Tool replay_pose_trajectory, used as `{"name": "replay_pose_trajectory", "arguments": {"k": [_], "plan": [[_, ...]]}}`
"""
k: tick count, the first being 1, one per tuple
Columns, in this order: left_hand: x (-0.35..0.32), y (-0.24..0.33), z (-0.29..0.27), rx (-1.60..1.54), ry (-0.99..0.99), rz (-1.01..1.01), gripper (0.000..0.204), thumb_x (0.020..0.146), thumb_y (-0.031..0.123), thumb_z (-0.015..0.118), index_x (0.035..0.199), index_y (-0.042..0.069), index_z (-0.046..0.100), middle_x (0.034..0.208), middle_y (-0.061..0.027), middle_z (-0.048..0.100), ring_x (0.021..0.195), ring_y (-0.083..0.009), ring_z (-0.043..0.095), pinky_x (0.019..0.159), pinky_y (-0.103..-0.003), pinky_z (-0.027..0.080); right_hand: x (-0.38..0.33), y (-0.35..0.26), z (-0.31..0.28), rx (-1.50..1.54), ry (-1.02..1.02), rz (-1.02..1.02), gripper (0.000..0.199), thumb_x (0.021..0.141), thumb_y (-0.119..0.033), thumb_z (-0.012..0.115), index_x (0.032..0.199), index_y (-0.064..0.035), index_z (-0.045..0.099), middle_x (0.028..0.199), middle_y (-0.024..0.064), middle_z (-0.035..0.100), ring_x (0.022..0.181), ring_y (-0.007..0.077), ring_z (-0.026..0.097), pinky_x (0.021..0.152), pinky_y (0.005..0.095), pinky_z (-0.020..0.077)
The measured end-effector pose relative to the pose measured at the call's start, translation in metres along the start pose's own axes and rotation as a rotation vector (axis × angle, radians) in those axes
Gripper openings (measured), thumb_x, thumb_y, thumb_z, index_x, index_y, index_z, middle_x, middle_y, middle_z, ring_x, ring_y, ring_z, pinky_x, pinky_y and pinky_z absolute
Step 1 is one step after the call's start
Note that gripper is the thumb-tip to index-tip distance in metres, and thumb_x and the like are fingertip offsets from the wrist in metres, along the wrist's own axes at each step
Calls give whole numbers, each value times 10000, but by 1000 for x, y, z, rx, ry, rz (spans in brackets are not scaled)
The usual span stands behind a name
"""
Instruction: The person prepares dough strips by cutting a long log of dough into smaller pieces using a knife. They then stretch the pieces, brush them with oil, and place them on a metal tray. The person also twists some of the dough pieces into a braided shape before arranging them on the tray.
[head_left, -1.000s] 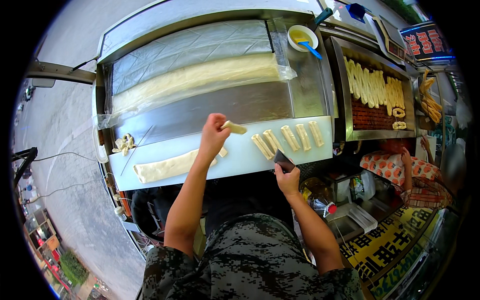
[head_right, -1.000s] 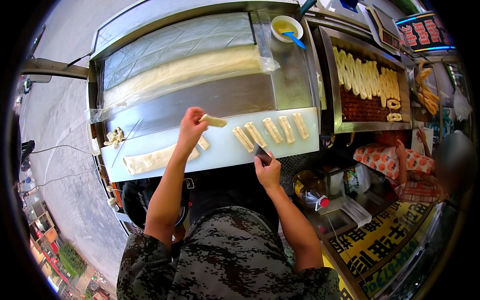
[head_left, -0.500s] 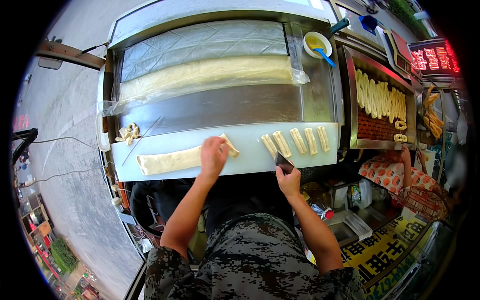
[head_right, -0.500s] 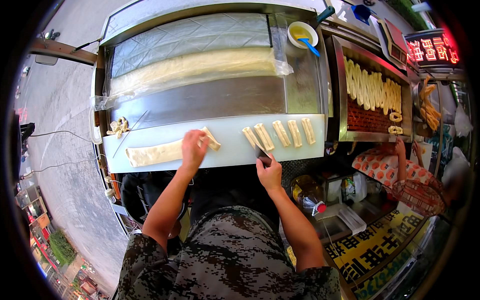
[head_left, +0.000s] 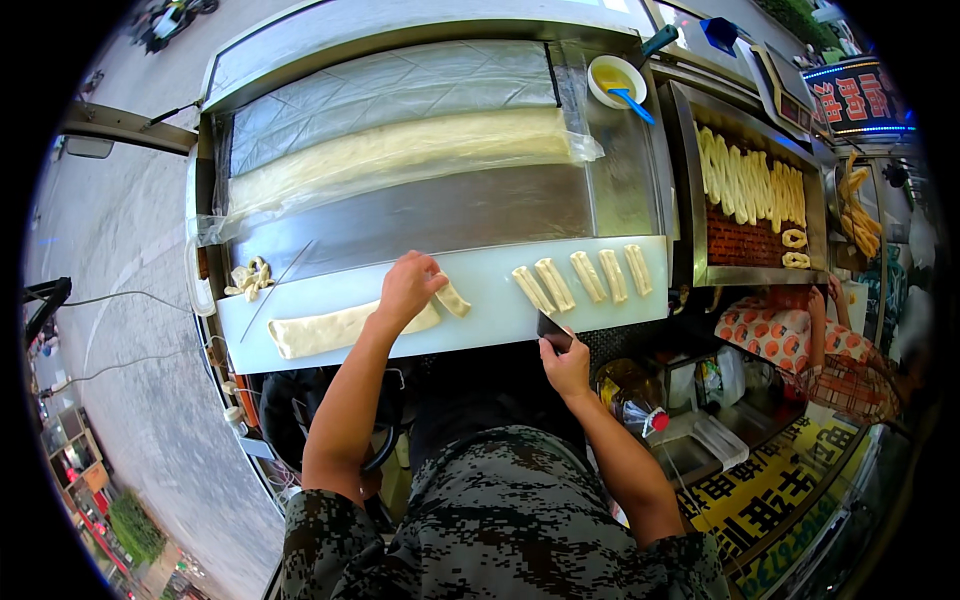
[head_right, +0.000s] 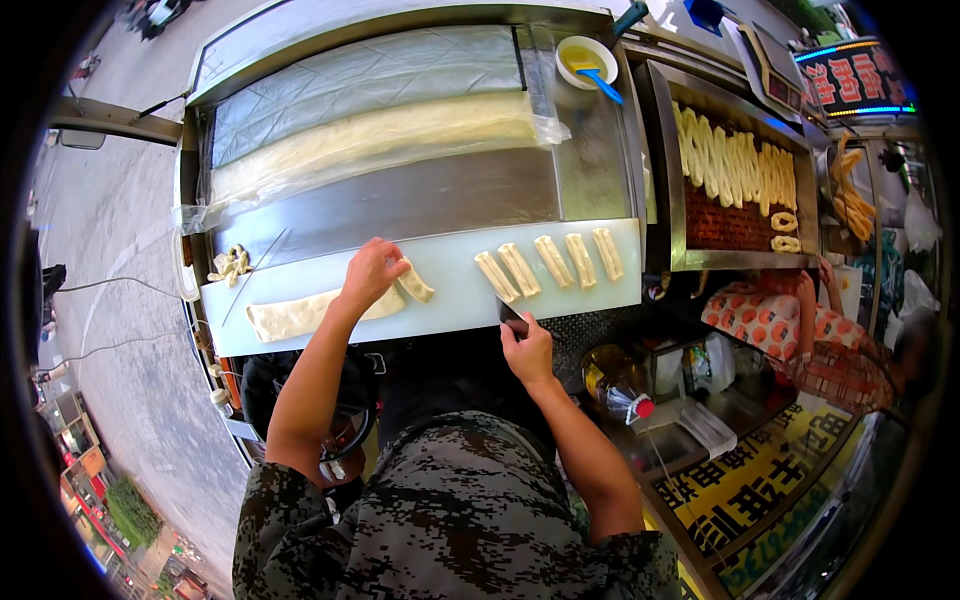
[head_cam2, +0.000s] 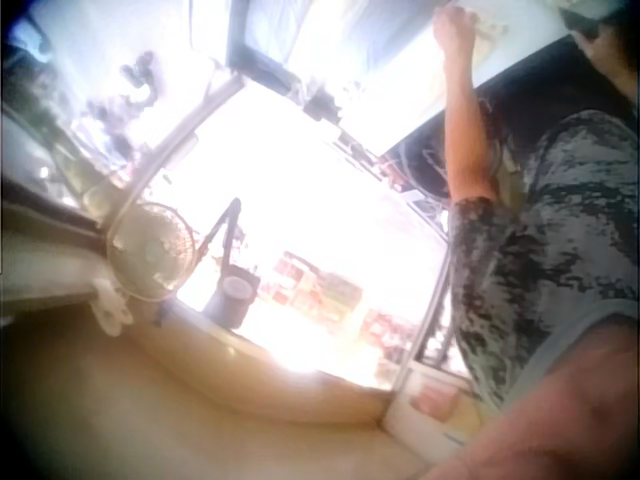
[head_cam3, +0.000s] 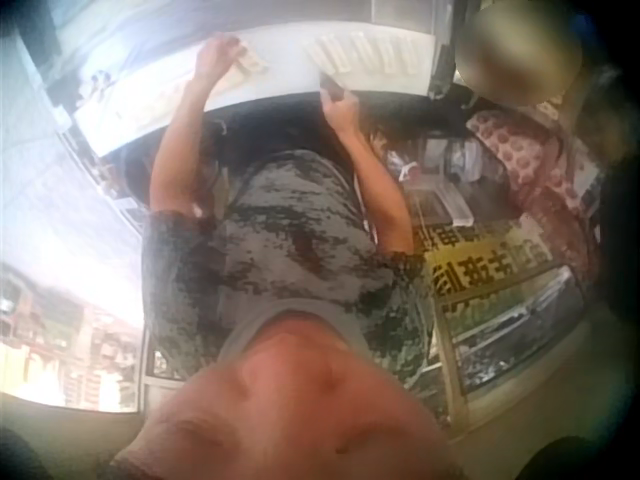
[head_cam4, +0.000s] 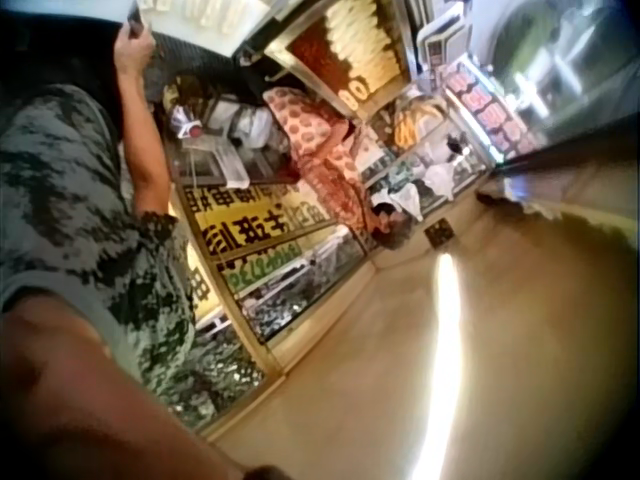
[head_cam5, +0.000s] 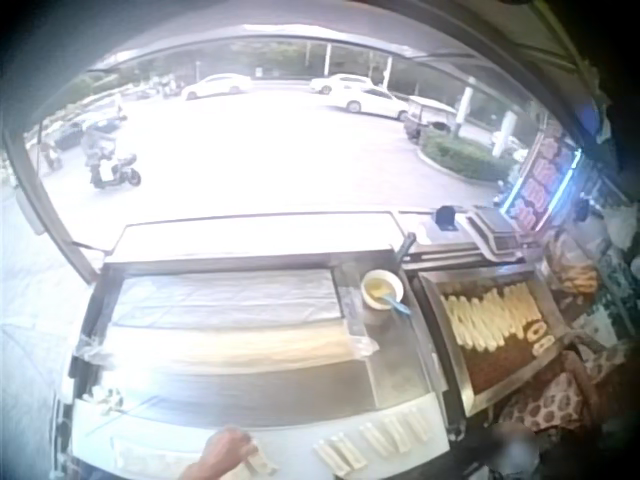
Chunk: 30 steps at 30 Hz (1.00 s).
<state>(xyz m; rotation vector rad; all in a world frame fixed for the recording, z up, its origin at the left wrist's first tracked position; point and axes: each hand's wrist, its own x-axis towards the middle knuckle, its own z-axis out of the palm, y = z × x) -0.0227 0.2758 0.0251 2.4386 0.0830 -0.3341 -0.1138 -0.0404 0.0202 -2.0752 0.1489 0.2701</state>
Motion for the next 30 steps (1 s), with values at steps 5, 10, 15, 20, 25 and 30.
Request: {"name": "replay_pose_trajectory", "arguments": {"k": [5, 10, 15, 20, 25, 30], "plan": [[-5, 23, -5, -145, -203, 3, 244, 782, 197, 712, 783, 18, 545, 682, -115, 586, 639, -265, 565, 610, -364, 461, -3, 5, -3, -42, 11, -7, 272, 814, -128, 704, 1008, 45, 622, 795, 164, 713, 729, 288, 712, 661, 357, 549], [-23, 77, 0, -735, -514, -55, 153, 858, 145, 661, 903, 13, 597, 700, -62, 602, 666, -113, 536, 596, -280, 449, -5, 9, -3, -94, 108, 36, 255, 817, -143, 697, 987, 30, 619, 803, 161, 713, 726, 308, 705, 660, 378, 548], [-4, 49, 39, -409, -397, 53, 197, 862, 151, 641, 991, 10, 689, 800, -124, 685, 728, -196, 629, 686, -331, 507, 0, 1, 5, -116, 103, 33, 203, 814, -140, 688, 929, 5, 605, 796, 171, 704, 729, 338, 694, 662, 403, 547], [7, 45, 43, -258, -293, 15, 205, 842, 163, 650, 973, 14, 701, 824, -160, 696, 739, -264, 658, 706, -360, 515, 5, -8, 27, -143, 16, -4, 154, 828, -135, 658, 879, -15, 576, 776, 190, 685, 735, 384, 672, 654, 444, 537], [7, 39, 38, -350, -260, -122, 209, 843, 151, 649, 981, 2, 697, 768, -109, 681, 691, -195, 635, 644, -328, 514, 7, -21, 43, -101, 48, -16, 152, 830, -134, 658, 879, -17, 573, 764, 190, 680, 728, 394, 665, 645, 452, 533], [7, 35, 31, -393, -351, -198, 293, 807, 134, 644, 1054, -22, 655, 816, -147, 691, 746, -236, 654, 730, -346, 521, 2, -16, 35, -92, 45, -49, 145, 826, -118, 662, 867, -16, 569, 764, 180, 684, 724, 381, 672, 636, 440, 536]]}}
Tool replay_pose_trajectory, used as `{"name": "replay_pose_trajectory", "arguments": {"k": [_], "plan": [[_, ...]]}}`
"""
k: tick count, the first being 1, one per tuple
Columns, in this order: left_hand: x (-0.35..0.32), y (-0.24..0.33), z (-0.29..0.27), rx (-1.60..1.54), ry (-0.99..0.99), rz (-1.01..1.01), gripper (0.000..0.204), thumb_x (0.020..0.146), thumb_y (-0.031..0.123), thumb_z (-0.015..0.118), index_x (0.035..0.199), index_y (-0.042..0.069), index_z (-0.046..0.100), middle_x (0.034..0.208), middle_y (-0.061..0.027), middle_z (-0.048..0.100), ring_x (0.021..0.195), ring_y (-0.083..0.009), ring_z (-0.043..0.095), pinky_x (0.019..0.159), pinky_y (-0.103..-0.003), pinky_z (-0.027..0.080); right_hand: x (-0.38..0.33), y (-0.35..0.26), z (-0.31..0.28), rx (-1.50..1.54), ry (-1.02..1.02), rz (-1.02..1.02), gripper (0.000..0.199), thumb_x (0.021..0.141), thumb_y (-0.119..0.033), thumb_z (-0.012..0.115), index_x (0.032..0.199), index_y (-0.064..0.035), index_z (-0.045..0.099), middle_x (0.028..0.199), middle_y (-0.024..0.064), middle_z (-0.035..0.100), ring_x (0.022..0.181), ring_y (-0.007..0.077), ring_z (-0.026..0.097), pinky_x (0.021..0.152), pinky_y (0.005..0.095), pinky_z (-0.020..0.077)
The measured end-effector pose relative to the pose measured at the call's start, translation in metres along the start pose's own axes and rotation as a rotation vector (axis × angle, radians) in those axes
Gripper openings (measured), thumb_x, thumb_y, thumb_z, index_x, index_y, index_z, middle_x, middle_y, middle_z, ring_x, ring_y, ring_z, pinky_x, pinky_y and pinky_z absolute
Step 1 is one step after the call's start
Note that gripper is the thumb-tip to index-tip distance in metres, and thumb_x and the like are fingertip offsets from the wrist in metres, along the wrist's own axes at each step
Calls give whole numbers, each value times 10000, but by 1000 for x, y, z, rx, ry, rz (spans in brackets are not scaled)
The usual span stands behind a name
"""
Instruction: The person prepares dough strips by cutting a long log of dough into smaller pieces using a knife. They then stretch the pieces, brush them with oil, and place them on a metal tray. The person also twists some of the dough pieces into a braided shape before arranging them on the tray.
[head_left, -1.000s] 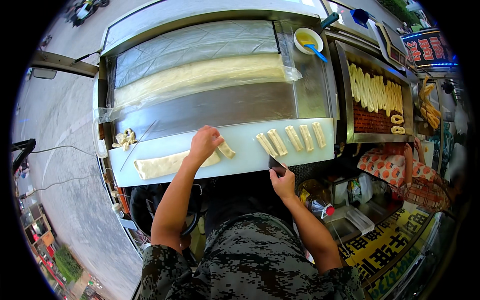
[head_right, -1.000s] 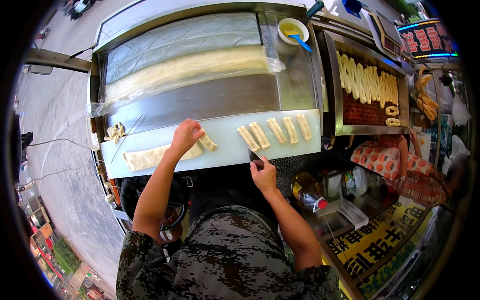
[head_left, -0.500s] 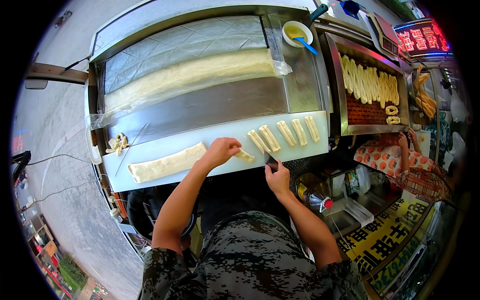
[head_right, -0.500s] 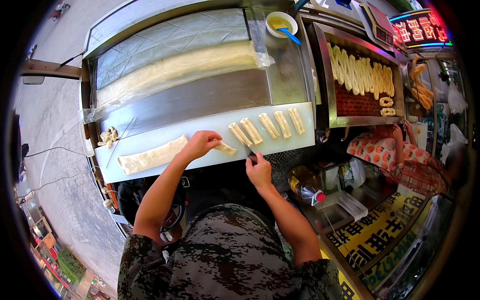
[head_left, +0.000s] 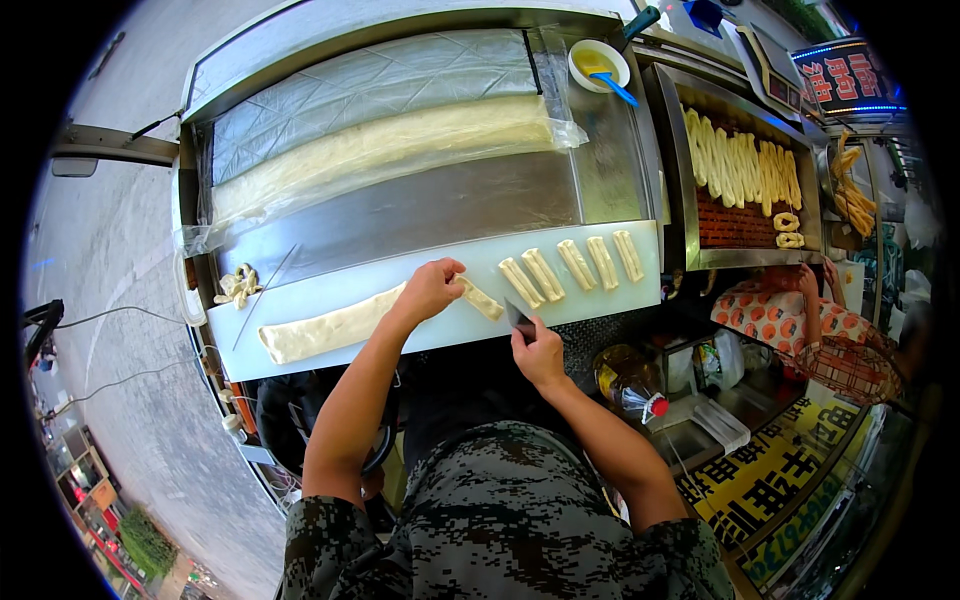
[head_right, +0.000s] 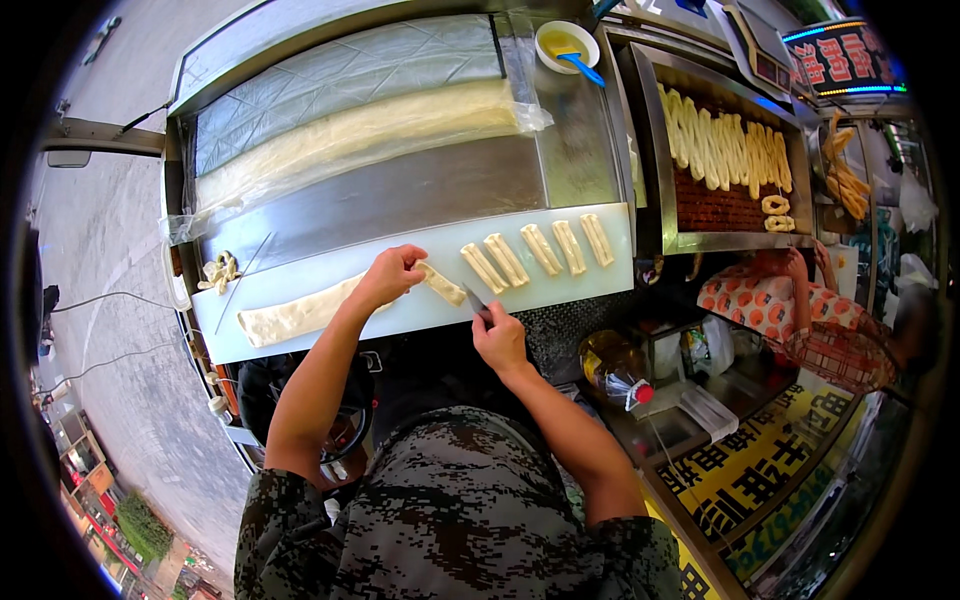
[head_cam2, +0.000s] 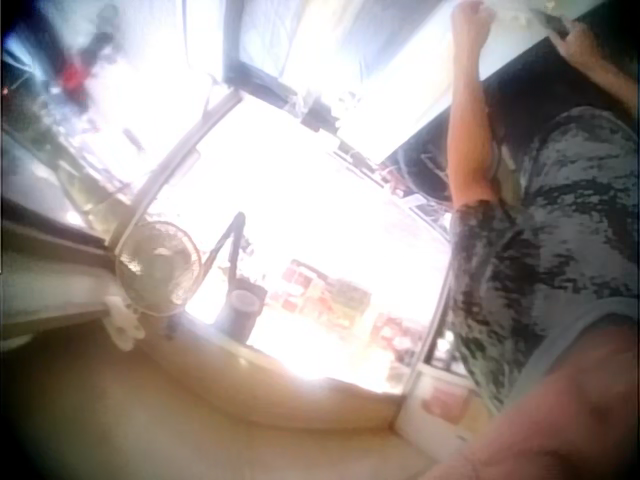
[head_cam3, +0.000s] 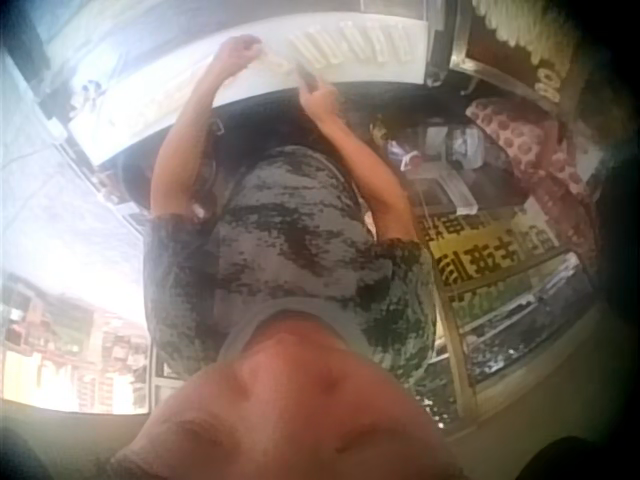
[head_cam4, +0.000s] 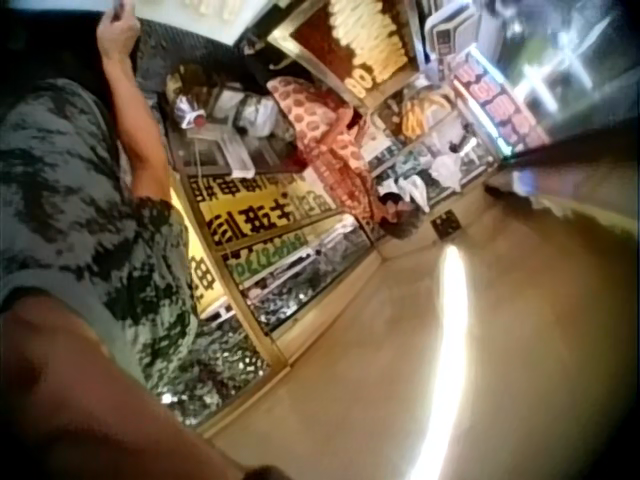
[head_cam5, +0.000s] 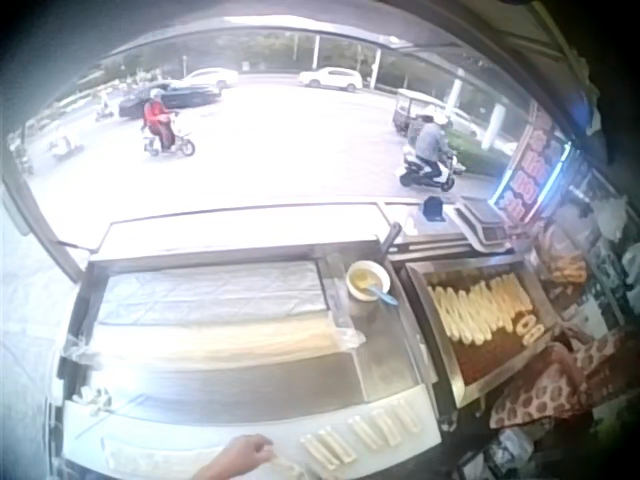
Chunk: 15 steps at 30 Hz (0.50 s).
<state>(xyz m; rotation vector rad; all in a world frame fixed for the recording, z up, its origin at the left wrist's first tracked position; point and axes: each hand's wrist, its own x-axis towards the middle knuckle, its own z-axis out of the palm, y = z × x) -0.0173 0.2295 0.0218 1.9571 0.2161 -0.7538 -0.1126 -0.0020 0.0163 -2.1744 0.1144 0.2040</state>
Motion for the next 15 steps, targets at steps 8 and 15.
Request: {"name": "replay_pose_trajectory", "arguments": {"k": [8, 15], "plan": [[1, -8, 0, 22, 185, 73, 263, 802, 103, 628, 1032, -23, 654, 849, -158, 709, 752, -234, 669, 708, -331, 526, 19, -24, 26, -13, -20, -64, 138, 824, -117, 657, 833, -26, 554, 730, 193, 652, 693, 401, 646, 614, 455, 518], [-2, -8, -3, 15, 211, 65, 250, 823, 110, 602, 1027, -9, 686, 868, -179, 710, 798, -294, 686, 741, -356, 529, 14, -16, 7, -13, 4, -46, 147, 822, -116, 661, 828, -22, 548, 713, 190, 652, 687, 394, 650, 606, 448, 517]]}}
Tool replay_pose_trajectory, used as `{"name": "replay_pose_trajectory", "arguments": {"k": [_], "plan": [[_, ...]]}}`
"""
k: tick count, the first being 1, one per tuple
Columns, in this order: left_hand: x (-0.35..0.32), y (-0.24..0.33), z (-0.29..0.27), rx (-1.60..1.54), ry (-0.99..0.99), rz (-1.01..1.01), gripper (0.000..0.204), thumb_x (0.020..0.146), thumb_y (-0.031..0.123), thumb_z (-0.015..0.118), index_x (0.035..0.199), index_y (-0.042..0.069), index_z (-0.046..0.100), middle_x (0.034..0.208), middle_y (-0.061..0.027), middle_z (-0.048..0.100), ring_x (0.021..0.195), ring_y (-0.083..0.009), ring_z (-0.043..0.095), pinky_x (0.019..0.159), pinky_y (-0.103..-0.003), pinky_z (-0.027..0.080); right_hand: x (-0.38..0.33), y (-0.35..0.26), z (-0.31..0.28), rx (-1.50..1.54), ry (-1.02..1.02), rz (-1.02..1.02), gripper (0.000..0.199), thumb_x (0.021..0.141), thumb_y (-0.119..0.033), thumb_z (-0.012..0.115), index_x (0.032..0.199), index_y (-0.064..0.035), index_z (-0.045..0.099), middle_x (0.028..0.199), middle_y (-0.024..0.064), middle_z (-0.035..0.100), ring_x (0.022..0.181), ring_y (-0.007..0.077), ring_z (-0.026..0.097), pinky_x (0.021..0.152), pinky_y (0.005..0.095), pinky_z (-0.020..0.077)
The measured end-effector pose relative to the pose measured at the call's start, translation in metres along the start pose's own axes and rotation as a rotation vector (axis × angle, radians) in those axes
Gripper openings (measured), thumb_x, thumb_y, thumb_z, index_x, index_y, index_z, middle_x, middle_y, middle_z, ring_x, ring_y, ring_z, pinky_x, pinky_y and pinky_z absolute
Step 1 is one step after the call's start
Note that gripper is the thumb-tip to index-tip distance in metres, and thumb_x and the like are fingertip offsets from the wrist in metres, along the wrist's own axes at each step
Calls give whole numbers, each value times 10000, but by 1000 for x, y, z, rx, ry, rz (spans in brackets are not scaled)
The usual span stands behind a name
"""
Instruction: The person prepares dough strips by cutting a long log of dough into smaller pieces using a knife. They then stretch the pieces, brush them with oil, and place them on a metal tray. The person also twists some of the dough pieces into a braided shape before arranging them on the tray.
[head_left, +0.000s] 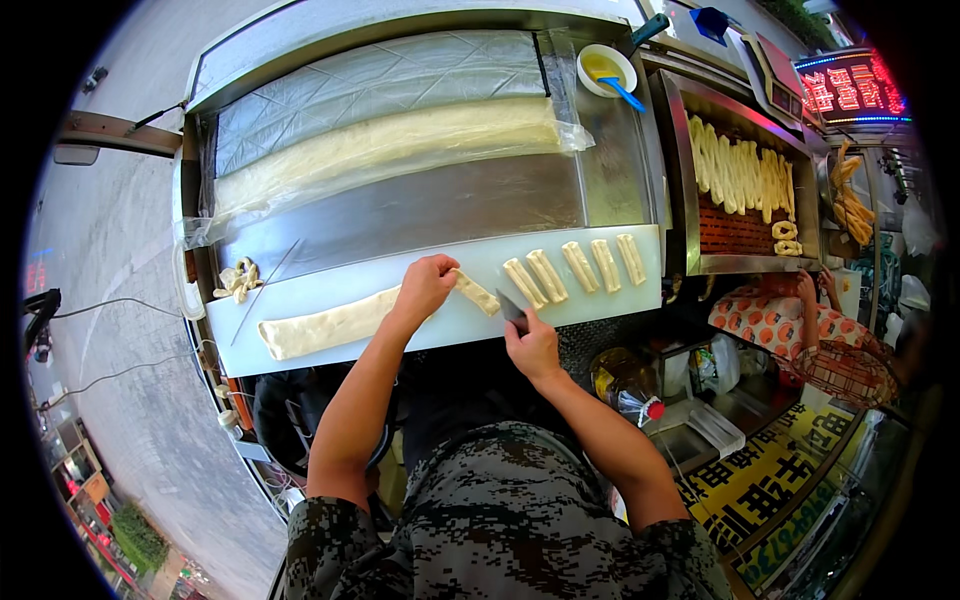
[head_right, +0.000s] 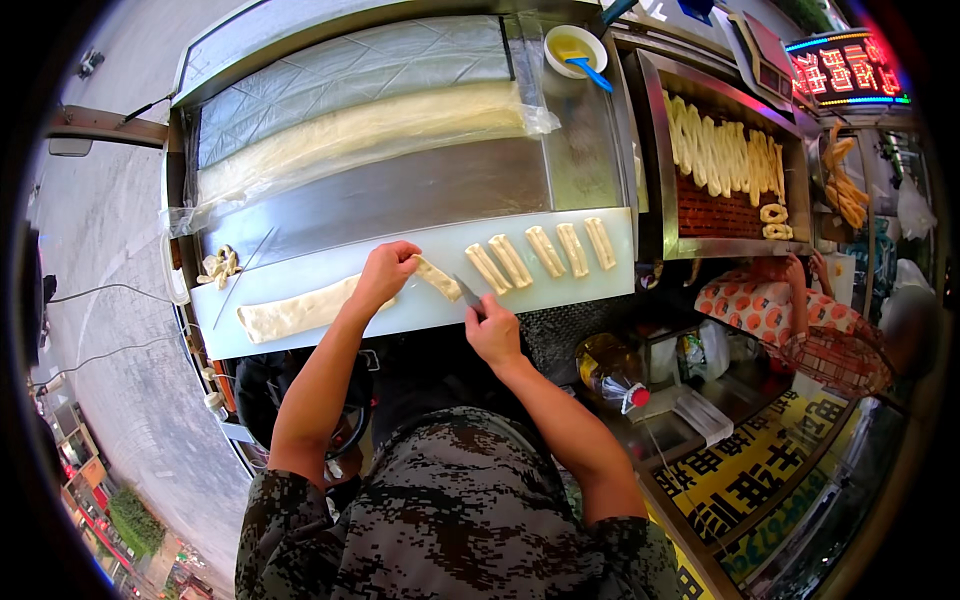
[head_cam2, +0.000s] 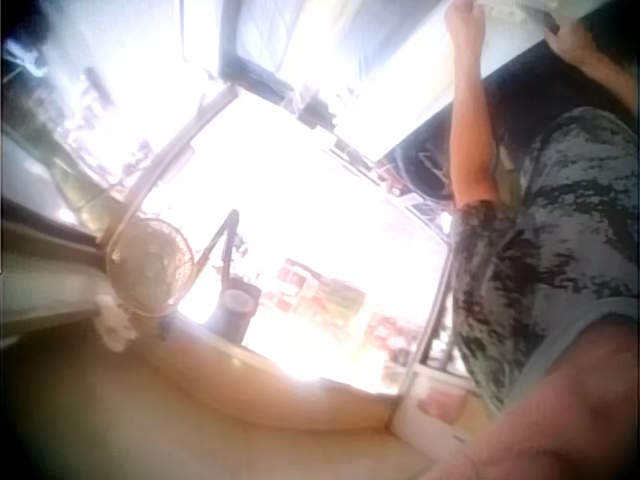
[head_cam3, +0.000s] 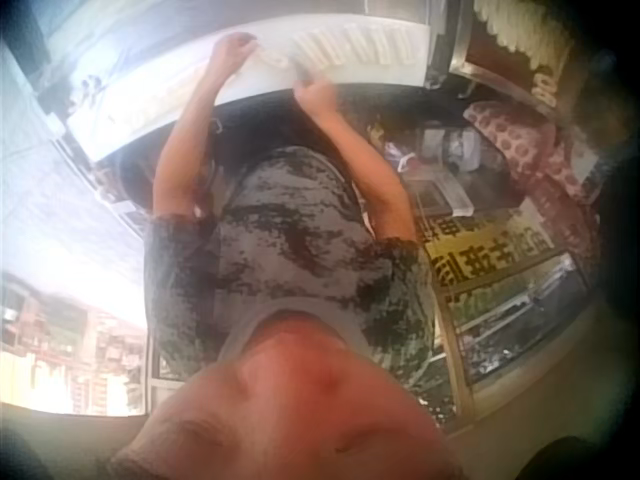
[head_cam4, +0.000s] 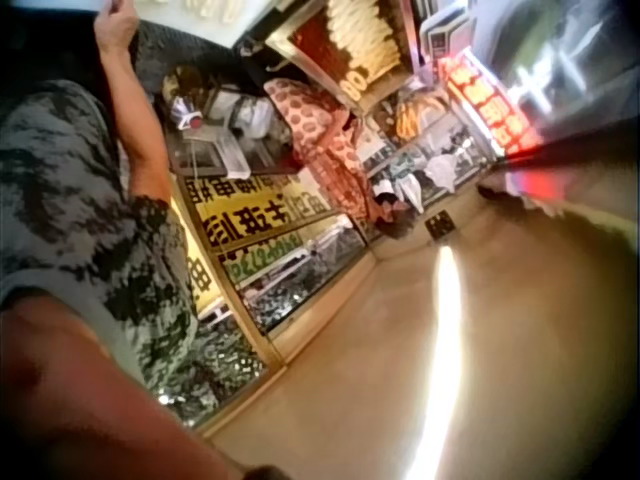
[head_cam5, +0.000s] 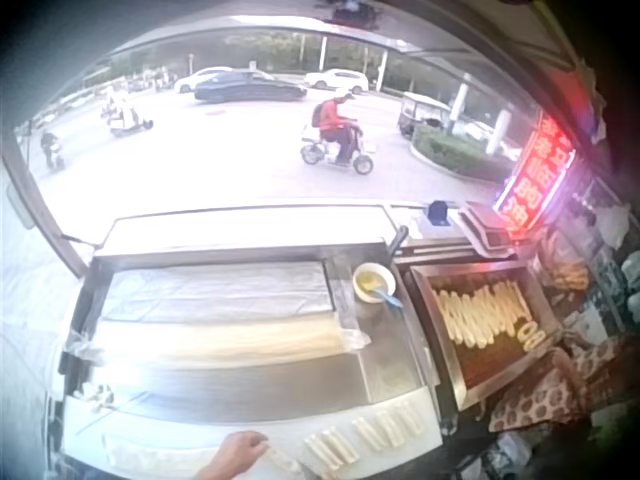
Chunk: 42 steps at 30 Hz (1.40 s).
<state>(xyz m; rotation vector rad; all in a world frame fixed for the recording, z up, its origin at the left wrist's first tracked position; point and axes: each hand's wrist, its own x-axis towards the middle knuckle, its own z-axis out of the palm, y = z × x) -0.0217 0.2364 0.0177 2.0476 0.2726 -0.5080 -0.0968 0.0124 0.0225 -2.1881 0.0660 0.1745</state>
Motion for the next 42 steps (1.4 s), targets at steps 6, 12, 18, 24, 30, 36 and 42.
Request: {"name": "replay_pose_trajectory", "arguments": {"k": [6, 12, 18, 24, 30, 36, 42], "plan": [[0, -4, 2, -17, 46, 44, 249, 833, 128, 603, 1027, -5, 685, 862, -165, 714, 754, -250, 677, 715, -338, 522, 16, -12, 20, -40, -74, 6, 140, 832, -118, 654, 834, -27, 548, 704, 187, 645, 680, 397, 644, 597, 454, 508], [-5, 6, 0, 29, 18, -13, 250, 810, 107, 638, 1036, 2, 659, 873, -162, 701, 789, -258, 676, 725, -347, 523, 9, -8, -4, 47, 42, 77, 211, 826, -137, 660, 970, 8, 607, 785, 198, 692, 726, 370, 682, 656, 415, 537], [-28, 30, 6, -52, 55, 195, 227, 796, 81, 659, 1010, 8, 634, 861, -139, 683, 786, -271, 665, 713, -343, 526, -10, 17, -17, 103, -8, 199, 277, 814, -125, 684, 1031, 36, 625, 821, 170, 718, 758, 309, 712, 721, 368, 548], [-77, 52, 36, 205, 234, 674, 236, 699, -18, 688, 903, 72, 610, 856, -82, 614, 806, -293, 606, 657, -395, 518, -9, 34, -19, 103, 24, 275, 285, 807, -138, 693, 1026, 32, 631, 857, 180, 716, 794, 308, 711, 732, 372, 545], [-79, 11, 77, 230, 103, 599, 283, 727, 85, 724, 977, 76, 592, 953, -108, 584, 906, -312, 579, 759, -419, 500, -4, 28, -13, 74, -25, 282, 338, 801, -146, 681, 1080, 34, 615, 858, 216, 700, 827, 383, 684, 747, 425, 540], [-45, 22, 58, 289, 278, 283, 289, 758, 140, 735, 998, 51, 602, 970, -135, 572, 942, -330, 574, 765, -423, 504, -3, 17, -16, 38, -112, 321, 350, 801, -138, 672, 1100, 31, 609, 866, 219, 700, 834, 391, 680, 753, 435, 538], [-34, 17, 63, 408, 148, 273, 218, 765, 162, 696, 912, 42, 589, 867, -123, 588, 860, -336, 597, 706, -429, 506, -17, 25, -21, 82, -62, 279, 248, 809, -131, 688, 1012, 8, 650, 762, 134, 710, 657, 242, 694, 638, 347, 535]]}}
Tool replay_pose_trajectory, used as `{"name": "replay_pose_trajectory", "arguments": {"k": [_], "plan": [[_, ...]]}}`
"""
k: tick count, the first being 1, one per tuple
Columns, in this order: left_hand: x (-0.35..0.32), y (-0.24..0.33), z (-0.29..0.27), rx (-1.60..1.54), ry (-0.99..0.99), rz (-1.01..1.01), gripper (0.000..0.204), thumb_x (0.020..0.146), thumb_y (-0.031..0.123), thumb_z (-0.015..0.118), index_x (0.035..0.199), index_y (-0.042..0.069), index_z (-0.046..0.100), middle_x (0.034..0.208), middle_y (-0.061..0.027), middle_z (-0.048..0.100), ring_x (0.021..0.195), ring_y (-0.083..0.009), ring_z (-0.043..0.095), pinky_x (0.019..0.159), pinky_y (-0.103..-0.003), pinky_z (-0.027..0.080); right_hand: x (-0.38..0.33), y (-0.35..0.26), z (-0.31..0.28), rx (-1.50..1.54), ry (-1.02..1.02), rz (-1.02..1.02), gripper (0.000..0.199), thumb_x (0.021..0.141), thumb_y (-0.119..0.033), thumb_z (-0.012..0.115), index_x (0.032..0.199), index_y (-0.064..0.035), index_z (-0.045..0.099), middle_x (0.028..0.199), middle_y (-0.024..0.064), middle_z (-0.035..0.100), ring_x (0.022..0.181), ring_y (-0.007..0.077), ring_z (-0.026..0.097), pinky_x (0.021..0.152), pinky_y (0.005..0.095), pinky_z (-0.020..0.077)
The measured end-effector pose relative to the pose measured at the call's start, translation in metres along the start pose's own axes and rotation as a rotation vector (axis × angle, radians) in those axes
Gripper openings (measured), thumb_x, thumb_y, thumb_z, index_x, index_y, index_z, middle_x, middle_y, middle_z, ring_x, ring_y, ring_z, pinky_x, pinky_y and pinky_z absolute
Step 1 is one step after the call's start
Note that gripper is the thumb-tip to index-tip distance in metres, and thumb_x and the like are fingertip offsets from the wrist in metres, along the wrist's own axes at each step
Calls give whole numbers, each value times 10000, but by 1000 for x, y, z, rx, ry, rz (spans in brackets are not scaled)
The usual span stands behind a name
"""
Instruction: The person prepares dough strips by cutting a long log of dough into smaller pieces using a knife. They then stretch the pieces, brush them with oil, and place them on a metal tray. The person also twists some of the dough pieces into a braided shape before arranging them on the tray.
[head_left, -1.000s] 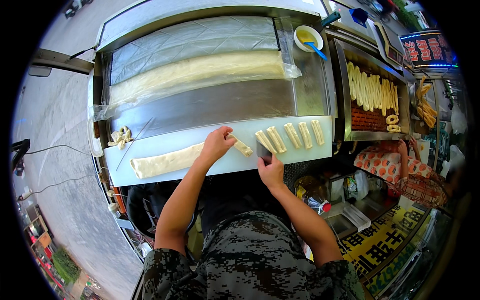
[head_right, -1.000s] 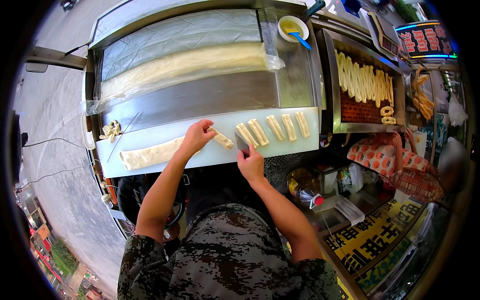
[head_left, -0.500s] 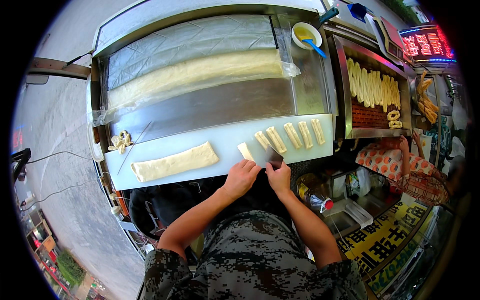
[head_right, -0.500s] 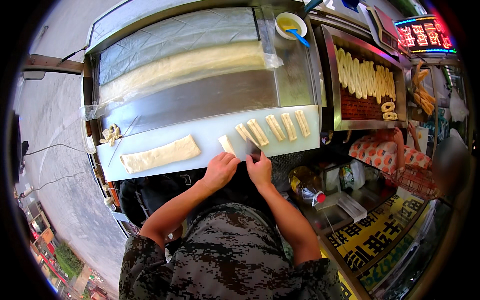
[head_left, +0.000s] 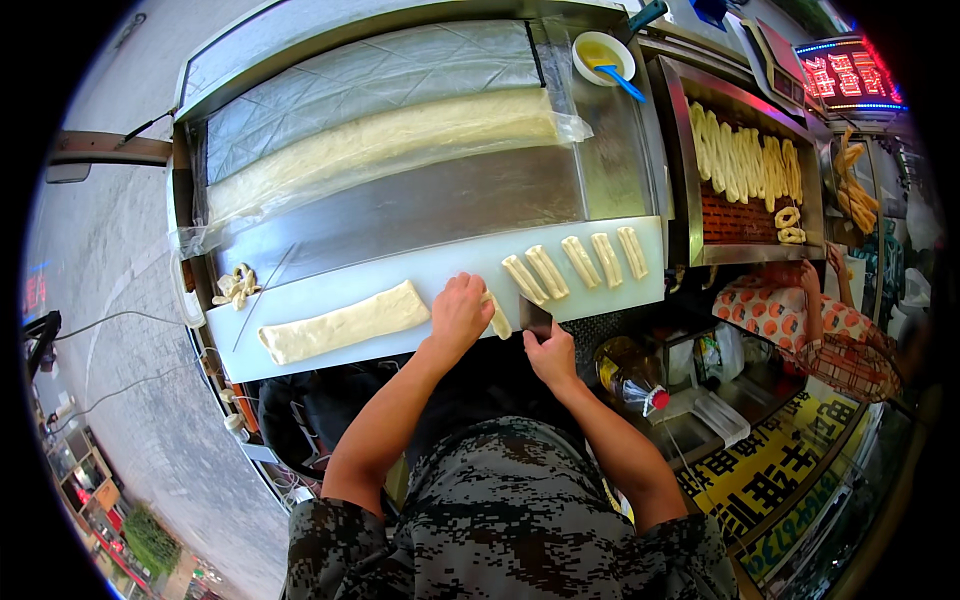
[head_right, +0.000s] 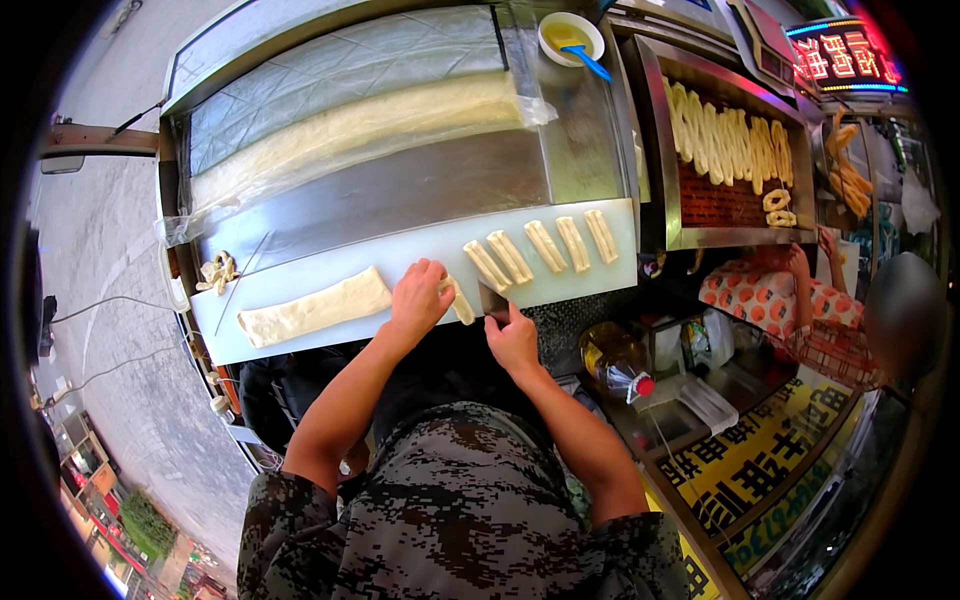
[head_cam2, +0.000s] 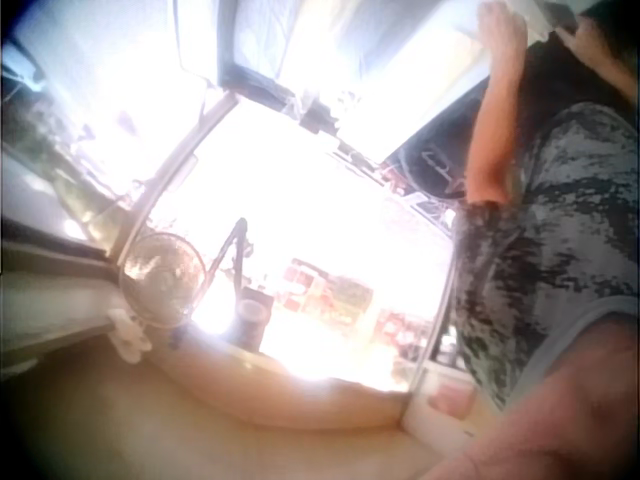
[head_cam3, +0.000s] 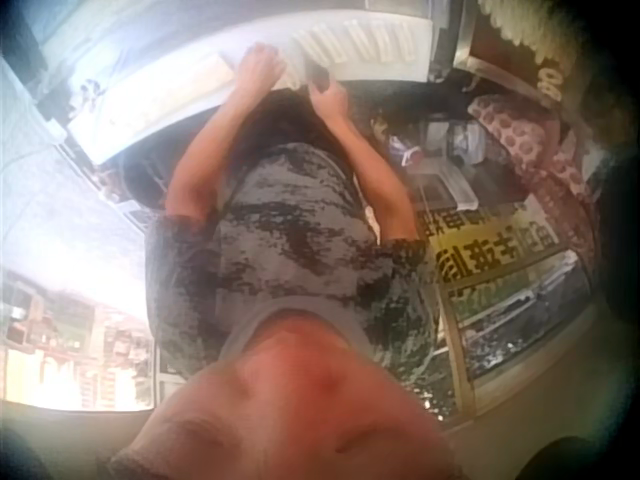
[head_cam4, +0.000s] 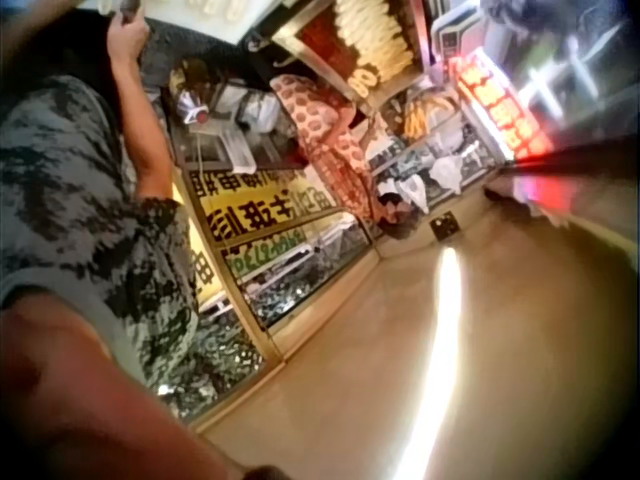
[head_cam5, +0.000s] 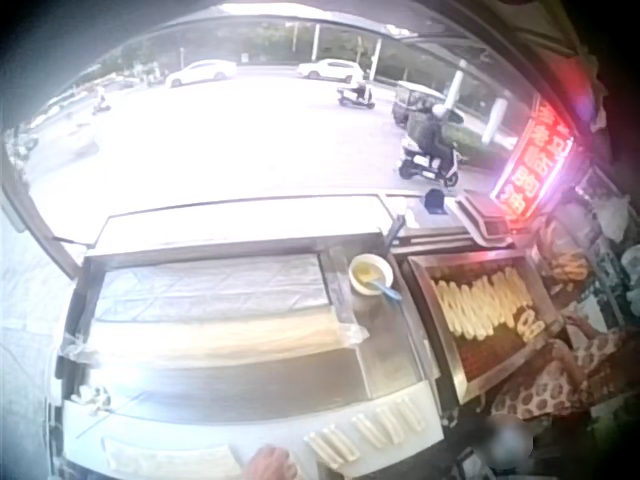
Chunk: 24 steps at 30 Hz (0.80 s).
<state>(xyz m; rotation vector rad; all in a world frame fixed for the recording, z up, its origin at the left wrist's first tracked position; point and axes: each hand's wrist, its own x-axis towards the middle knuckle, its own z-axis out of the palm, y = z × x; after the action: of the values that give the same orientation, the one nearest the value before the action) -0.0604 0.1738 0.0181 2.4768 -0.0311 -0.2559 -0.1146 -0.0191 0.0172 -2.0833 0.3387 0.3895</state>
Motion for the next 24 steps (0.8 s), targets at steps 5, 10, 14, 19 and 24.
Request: {"name": "replay_pose_trajectory", "arguments": {"k": [5, 10, 14, 19, 24], "plan": [[12, -7, -9, -284, -116, -142, 183, 775, 148, 655, 887, 25, 577, 757, -142, 633, 722, -328, 630, 646, -414, 503, -5, 2, 2, 19, -2, -26, 284, 812, -137, 692, 1030, 33, 627, 803, 161, 711, 728, 284, 703, 673, 366, 542], [30, -20, -27, -408, -93, -240, 185, 804, 138, 633, 909, -1, 570, 741, -141, 645, 672, -243, 622, 654, -356, 500, -8, -3, 11, 15, 36, -124, 295, 817, -127, 696, 1038, 47, 606, 815, 170, 711, 738, 309, 705, 674, 371, 544], [33, -28, -30, -393, -211, -217, 237, 812, 143, 643, 992, -10, 616, 772, -135, 679, 704, -248, 648, 669, -351, 510, -9, -13, 16, 8, 24, -152, 245, 823, -117, 687, 993, 34, 595, 804, 174, 705, 732, 315, 702, 664, 375, 542], [33, -34, -27, -405, -169, -236, 231, 822, 153, 646, 982, -12, 662, 866, -158, 711, 781, -267, 685, 700, -348, 527, -6, -24, 24, -23, 40, -189, 178, 828, -98, 672, 933, 9, 577, 784, 182, 694, 725, 345, 690, 648, 388, 539], [33, -30, -27, -288, -81, -224, 225, 830, 190, 652, 961, 11, 687, 880, -166, 708, 802, -308, 687, 707, -370, 531, 2, -25, 39, -27, 30, -208, 157, 830, -96, 667, 911, -1, 571, 757, 182, 683, 699, 356, 681, 627, 401, 532]]}}
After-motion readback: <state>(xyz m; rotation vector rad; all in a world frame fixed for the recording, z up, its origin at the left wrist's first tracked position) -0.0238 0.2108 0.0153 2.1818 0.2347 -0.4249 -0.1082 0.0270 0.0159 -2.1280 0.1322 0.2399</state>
